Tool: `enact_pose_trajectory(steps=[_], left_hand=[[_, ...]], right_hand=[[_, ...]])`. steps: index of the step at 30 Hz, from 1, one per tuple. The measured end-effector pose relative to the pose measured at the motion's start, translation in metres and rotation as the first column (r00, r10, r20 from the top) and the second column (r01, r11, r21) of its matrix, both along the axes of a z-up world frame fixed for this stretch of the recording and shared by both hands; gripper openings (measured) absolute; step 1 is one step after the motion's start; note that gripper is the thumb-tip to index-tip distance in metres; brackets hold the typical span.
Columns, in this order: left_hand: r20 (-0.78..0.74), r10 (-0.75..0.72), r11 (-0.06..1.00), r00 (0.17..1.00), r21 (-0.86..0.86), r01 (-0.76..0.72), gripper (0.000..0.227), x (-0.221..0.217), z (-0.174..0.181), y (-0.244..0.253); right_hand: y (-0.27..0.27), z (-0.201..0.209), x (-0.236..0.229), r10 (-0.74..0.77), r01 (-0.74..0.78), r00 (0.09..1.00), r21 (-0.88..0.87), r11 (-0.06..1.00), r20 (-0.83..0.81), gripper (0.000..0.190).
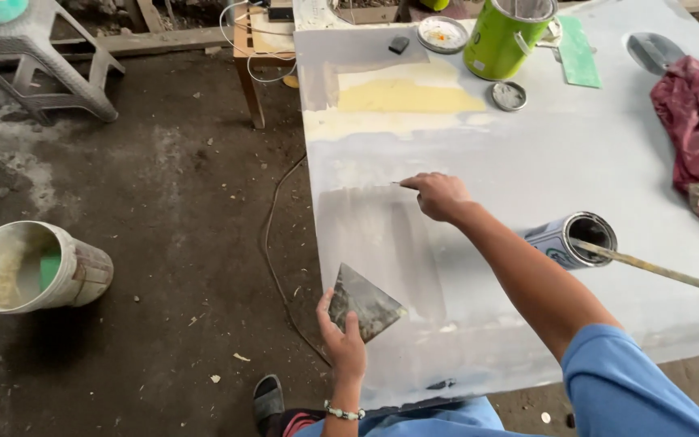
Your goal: The person scoops filler from a can onto a hawk and spreads it onto a white surface using a putty knife. They repeatedly smooth the filler across the surface, occasionally wiping the tool on the hawk.
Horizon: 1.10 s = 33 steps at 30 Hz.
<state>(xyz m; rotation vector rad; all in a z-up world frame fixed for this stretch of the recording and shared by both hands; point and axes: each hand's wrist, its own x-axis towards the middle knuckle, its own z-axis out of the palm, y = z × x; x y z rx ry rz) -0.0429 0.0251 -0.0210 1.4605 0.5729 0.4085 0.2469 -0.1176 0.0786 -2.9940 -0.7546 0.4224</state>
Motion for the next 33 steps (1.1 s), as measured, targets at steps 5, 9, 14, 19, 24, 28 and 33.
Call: enact_pose_trajectory(steps=[5,9,14,19,24,28,33], left_hand=[[-0.065,-0.034,0.978,0.997,-0.207,0.020,0.058,0.009,0.020,0.002],[-0.019,-0.032,0.989,0.999,-0.143,0.029,0.057,0.014,0.014,0.004],[-0.042,-0.045,0.962,0.998,-0.272,0.032,0.058,0.019,0.025,0.007],[0.051,-0.039,0.983,0.998,-0.177,0.047,0.055,0.014,0.011,0.005],[0.033,-0.030,0.997,0.999,-0.068,0.032,0.056,0.010,0.013,0.006],[0.089,-0.031,0.999,0.996,-0.030,0.034,0.057,0.005,0.007,0.006],[0.098,-0.028,0.999,0.995,-0.034,0.031,0.056,0.001,0.015,0.008]], right_hand=[[0.012,-0.009,0.031,0.005,-0.007,0.999,-0.073,0.997,-0.038,0.058],[0.020,-0.006,0.036,-0.012,-0.004,0.995,-0.154,0.988,-0.102,0.059],[0.016,-0.016,0.041,-0.017,-0.009,0.990,-0.178,0.984,-0.142,0.059],[0.017,-0.021,0.026,-0.034,0.010,0.987,-0.159,0.987,-0.154,0.058],[0.012,-0.029,-0.006,0.005,-0.025,0.990,-0.144,0.989,-0.138,0.053],[0.007,-0.028,-0.044,0.022,-0.038,0.993,-0.133,0.990,-0.119,0.050],[-0.004,-0.031,-0.093,0.066,-0.077,0.993,-0.113,0.991,-0.094,0.048]])
